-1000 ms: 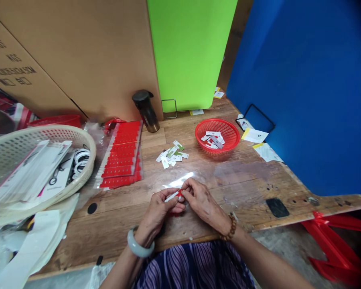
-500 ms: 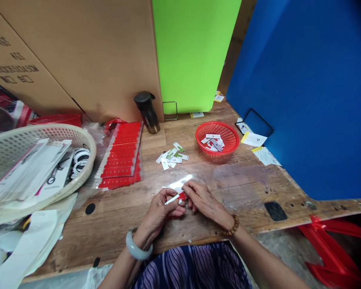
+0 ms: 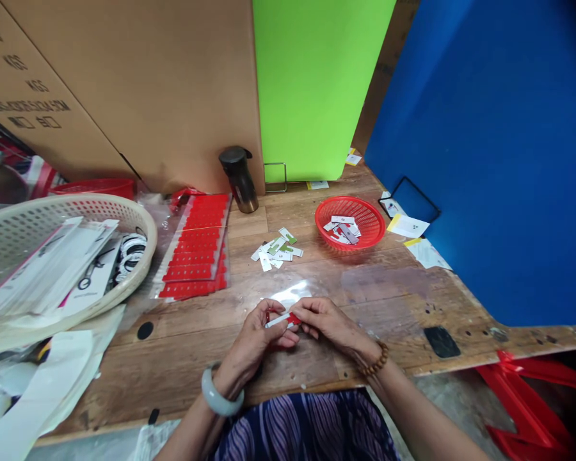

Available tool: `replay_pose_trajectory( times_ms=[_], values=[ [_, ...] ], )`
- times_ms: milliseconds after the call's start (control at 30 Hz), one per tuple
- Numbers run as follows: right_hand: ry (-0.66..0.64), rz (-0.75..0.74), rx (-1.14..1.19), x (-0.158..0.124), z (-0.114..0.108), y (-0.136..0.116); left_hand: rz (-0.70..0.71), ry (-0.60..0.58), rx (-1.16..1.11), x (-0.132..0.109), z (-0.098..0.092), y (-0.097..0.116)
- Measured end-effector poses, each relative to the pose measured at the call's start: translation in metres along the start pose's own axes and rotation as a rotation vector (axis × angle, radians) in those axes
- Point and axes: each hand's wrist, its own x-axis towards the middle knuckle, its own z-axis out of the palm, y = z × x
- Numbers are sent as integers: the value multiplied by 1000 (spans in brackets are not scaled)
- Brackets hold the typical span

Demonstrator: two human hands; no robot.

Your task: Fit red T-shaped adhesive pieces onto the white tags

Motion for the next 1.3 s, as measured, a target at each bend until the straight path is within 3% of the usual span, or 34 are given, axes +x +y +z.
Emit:
replay_pose_trajectory(
  times_ms=[300, 433, 567, 633, 767, 833, 1067, 1300],
  values=[
    [46, 43, 50, -3, -9, -2, -8, -8, 86, 5, -2, 1],
    [307, -70, 337, -1, -33, -16, 144, 106, 216, 10, -7, -1],
    [532, -332, 541, 7, -54, -38, 433, 193, 613, 10, -11, -9],
    [531, -361, 334, 18, -55, -42, 537, 182, 796, 9, -11, -16],
    [472, -339, -465, 52, -47, -35, 703, 90, 1051, 12, -9, -28],
    [473, -356, -636, 69, -42, -30, 751, 44, 1130, 15, -7, -29],
    [391, -363, -949, 95, -33, -23, 770, -19, 1197, 23, -2, -23],
    [362, -345, -987, 95, -33, -23, 760, -16, 1136, 23, -8, -29]
  ],
)
